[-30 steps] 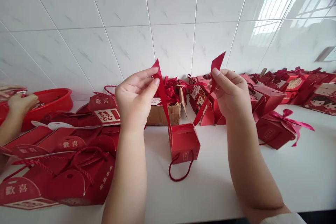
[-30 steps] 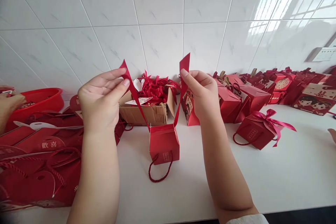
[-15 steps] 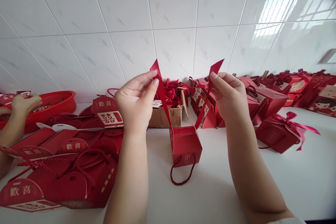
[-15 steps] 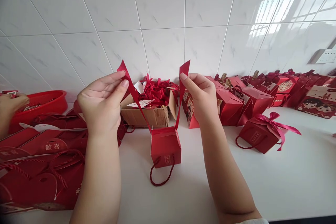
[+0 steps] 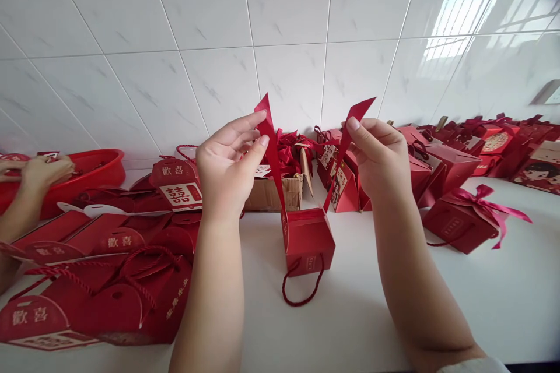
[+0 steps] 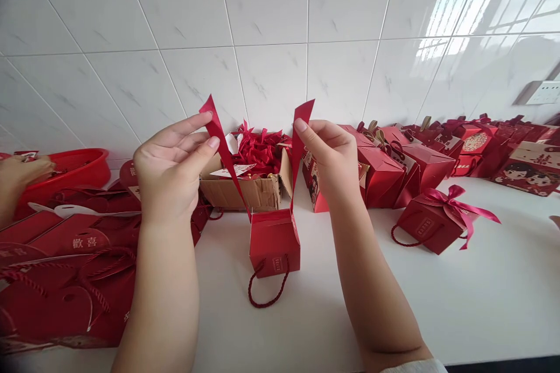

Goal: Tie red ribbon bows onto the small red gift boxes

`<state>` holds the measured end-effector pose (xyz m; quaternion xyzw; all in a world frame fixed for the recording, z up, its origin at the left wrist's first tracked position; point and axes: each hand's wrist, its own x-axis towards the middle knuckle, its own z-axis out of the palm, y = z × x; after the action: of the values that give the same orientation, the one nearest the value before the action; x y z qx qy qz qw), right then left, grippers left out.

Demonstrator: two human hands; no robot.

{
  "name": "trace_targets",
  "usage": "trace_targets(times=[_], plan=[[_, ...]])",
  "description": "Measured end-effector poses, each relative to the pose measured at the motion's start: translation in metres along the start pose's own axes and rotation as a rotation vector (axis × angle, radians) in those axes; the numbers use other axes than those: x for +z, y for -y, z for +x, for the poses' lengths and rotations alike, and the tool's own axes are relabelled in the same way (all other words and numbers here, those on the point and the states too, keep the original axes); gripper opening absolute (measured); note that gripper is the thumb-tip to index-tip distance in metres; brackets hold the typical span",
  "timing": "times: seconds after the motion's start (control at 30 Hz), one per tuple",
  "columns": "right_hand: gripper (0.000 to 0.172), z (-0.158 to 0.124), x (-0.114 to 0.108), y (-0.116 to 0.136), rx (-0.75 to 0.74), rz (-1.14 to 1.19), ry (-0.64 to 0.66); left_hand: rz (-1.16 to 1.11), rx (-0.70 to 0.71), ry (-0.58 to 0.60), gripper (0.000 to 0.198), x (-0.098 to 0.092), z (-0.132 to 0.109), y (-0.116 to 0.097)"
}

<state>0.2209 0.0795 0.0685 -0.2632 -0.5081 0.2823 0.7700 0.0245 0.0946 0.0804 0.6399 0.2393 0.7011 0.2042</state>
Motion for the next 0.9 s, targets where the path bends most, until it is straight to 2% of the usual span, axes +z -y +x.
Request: trace_targets(times=[0.6, 0.9], plan=[[0.026, -0.0010, 0.0005, 0.0020, -0.061, -0.039, -0.050, 0.009, 0.027, 0.033, 0.033, -0.0005, 0.0005, 0.0015], [0.023, -0.0023, 0.0008, 0.0037, -0.067, -0.036, -0.050, 0.024, 0.039, 0.022, 0.033, -0.0005, -0.0001, 0.0022]])
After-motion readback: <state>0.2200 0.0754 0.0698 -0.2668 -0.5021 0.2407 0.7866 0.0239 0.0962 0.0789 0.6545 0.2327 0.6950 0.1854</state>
